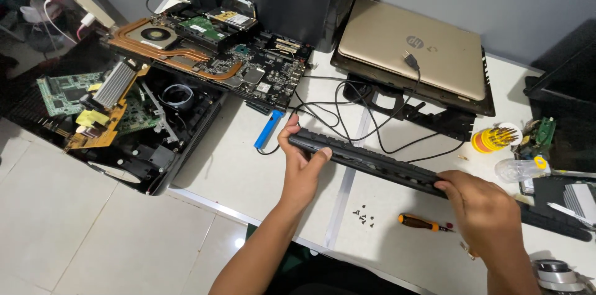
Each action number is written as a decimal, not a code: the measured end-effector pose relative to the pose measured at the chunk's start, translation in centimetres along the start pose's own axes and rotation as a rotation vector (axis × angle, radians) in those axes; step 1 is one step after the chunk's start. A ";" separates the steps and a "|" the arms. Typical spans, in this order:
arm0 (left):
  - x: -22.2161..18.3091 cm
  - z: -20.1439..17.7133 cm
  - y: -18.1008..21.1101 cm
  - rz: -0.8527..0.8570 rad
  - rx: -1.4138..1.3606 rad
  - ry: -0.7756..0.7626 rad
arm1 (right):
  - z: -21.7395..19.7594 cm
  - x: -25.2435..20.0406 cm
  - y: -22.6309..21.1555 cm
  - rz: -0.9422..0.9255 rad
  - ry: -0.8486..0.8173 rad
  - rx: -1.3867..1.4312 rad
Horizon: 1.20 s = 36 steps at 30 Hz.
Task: Disassembling a computer keyboard using a screwdriver and manual prying to access internal components
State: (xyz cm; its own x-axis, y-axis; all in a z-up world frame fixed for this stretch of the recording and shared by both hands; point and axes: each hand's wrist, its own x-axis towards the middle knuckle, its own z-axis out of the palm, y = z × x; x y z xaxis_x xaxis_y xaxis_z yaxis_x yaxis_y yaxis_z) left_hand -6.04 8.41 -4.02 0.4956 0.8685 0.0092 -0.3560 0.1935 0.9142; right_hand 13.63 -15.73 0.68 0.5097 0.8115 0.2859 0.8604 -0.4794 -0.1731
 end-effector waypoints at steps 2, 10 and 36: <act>-0.1 0.0 0.6 -0.022 0.009 -0.001 | -1.0 0.6 -0.5 0.040 -0.085 0.031; -0.1 -0.6 -0.6 -0.031 0.011 -0.001 | -4.0 6.1 -5.7 -0.137 -0.208 0.066; 0.0 -2.3 -2.2 0.087 -0.042 -0.100 | -2.8 14.0 -16.6 -0.302 -0.916 0.046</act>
State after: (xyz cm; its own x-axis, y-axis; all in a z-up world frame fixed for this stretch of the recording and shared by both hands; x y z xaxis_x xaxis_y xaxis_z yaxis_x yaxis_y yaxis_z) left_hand -7.04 9.04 -6.98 0.5375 0.8332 0.1297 -0.4328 0.1406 0.8905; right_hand 6.46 2.67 10.18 0.0500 0.8536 -0.5185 0.9438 -0.2103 -0.2551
